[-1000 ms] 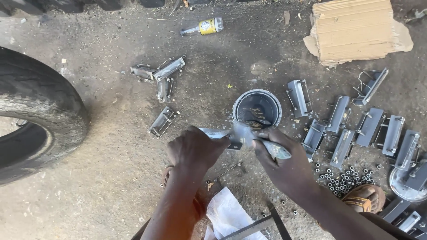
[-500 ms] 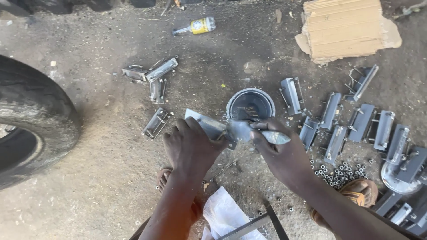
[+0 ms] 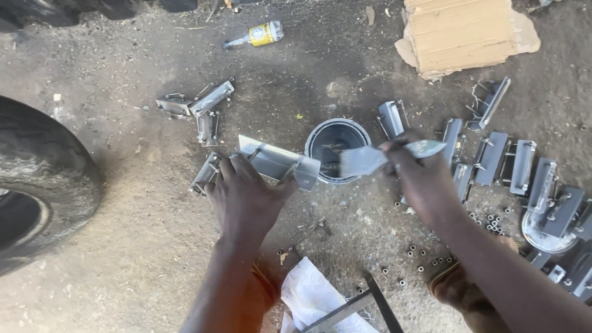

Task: A person is painting several metal brackets and components using a paintbrush and grey paint while working on the floor of a fabrication area.

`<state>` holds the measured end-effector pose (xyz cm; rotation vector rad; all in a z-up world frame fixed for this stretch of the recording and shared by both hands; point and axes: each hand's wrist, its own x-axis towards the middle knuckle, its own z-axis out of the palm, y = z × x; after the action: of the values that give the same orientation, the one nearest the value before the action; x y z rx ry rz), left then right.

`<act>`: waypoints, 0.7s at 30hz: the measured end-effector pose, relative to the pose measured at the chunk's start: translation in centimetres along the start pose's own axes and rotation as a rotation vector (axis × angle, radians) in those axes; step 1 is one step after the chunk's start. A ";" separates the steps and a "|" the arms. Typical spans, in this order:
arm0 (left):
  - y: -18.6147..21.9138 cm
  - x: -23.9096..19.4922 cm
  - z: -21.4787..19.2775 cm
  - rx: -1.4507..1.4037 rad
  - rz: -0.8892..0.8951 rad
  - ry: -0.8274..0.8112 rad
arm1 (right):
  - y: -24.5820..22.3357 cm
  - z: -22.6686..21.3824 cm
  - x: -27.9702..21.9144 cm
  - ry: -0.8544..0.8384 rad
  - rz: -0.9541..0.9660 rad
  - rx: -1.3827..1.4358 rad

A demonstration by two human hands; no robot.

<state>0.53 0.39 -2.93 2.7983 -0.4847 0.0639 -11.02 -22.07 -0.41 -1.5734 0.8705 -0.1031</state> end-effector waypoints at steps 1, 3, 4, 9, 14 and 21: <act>0.2 0.1 -0.7 0.006 -0.003 0.002 | 0.5 -0.2 0.3 -0.006 0.000 0.004; 0.6 0.5 -1.9 -0.190 -0.366 -0.381 | 1.4 -0.7 1.0 0.007 0.082 -0.240; 0.5 0.8 -2.3 -0.188 -0.369 -0.378 | 1.8 -0.3 1.0 0.003 0.080 -0.238; -1.4 0.8 -0.7 -0.103 -0.525 -0.745 | 2.3 1.2 0.2 -0.191 0.134 -0.427; -1.8 0.7 -0.7 0.036 -0.286 -0.915 | 3.6 2.5 0.0 -0.362 0.105 -0.666; -2.6 -0.8 0.3 -0.109 -0.435 -0.999 | 12.9 6.1 2.1 -0.720 -0.063 -0.991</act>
<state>0.65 2.92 -4.08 2.5649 -0.0435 -1.4258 -12.25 -17.47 -14.03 -2.3045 0.2638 0.9282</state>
